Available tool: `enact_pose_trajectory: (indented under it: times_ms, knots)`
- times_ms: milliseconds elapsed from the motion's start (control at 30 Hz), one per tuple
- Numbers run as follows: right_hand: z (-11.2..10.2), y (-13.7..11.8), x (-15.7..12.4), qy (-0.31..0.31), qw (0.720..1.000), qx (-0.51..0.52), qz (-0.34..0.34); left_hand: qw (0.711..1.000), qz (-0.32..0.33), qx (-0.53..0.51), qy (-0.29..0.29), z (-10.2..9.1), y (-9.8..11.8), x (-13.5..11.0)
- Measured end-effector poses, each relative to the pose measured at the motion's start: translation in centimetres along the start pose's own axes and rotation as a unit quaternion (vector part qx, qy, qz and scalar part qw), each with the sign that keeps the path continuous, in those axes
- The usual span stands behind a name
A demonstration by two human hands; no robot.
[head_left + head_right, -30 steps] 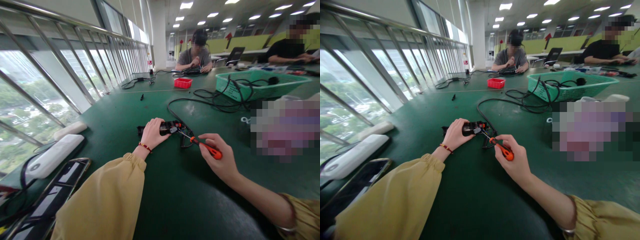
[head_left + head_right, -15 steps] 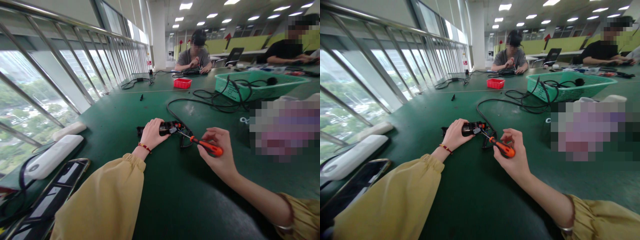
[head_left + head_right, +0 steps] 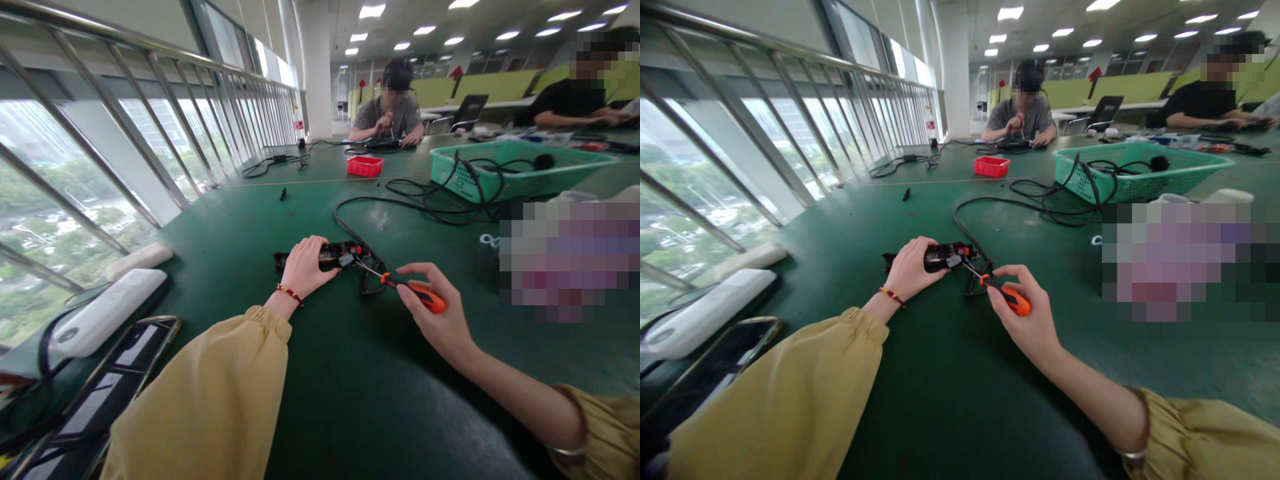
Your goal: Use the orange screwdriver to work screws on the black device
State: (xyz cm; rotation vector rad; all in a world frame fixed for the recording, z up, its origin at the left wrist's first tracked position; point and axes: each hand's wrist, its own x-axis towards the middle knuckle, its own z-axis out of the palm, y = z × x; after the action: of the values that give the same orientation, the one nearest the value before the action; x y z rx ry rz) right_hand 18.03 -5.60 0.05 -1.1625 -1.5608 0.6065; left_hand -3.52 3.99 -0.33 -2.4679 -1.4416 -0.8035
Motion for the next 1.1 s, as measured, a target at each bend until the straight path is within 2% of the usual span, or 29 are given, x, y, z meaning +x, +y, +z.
enact_pose_trajectory:
  times_ms: [133, 267, 333, 500, 667, 833, 1000, 1100]
  knots:
    - [0.07, -0.01, 0.10, 0.058, 0.996, 0.021, -0.063, 1.000, 0.000, 0.004, 0.000, 0.08, -0.02, 0.01]
    - [0.04, -0.18, 0.11, 0.011, 0.999, 0.037, 0.003, 1.000, 0.000, 0.004, -0.001, 0.11, 0.00, 0.04]
    - [0.05, -0.19, 0.10, 0.011, 0.999, 0.031, 0.021, 1.000, -0.001, 0.001, -0.003, 0.10, 0.00, 0.04]
    - [0.15, -0.02, 0.28, 0.081, 0.996, 0.046, -0.016, 1.000, -0.004, -0.003, -0.007, -0.02, 0.02, 0.01]
    - [0.12, 0.02, 0.20, 0.020, 0.999, 0.024, 0.017, 1.000, -0.012, -0.005, -0.013, -0.11, 0.11, 0.04]
    - [0.31, 0.13, 0.37, 0.078, 0.995, 0.047, -0.037, 1.000, -0.011, -0.003, -0.014, -0.02, 0.08, 0.05]
    - [0.34, 0.06, 0.25, 0.037, 0.999, 0.026, 0.028, 1.000, -0.012, 0.003, -0.011, 0.09, 0.00, 0.04]
    - [0.48, 0.26, 0.14, 0.055, 0.997, 0.049, 0.006, 1.000, -0.011, 0.005, -0.011, 0.13, -0.02, 0.05]
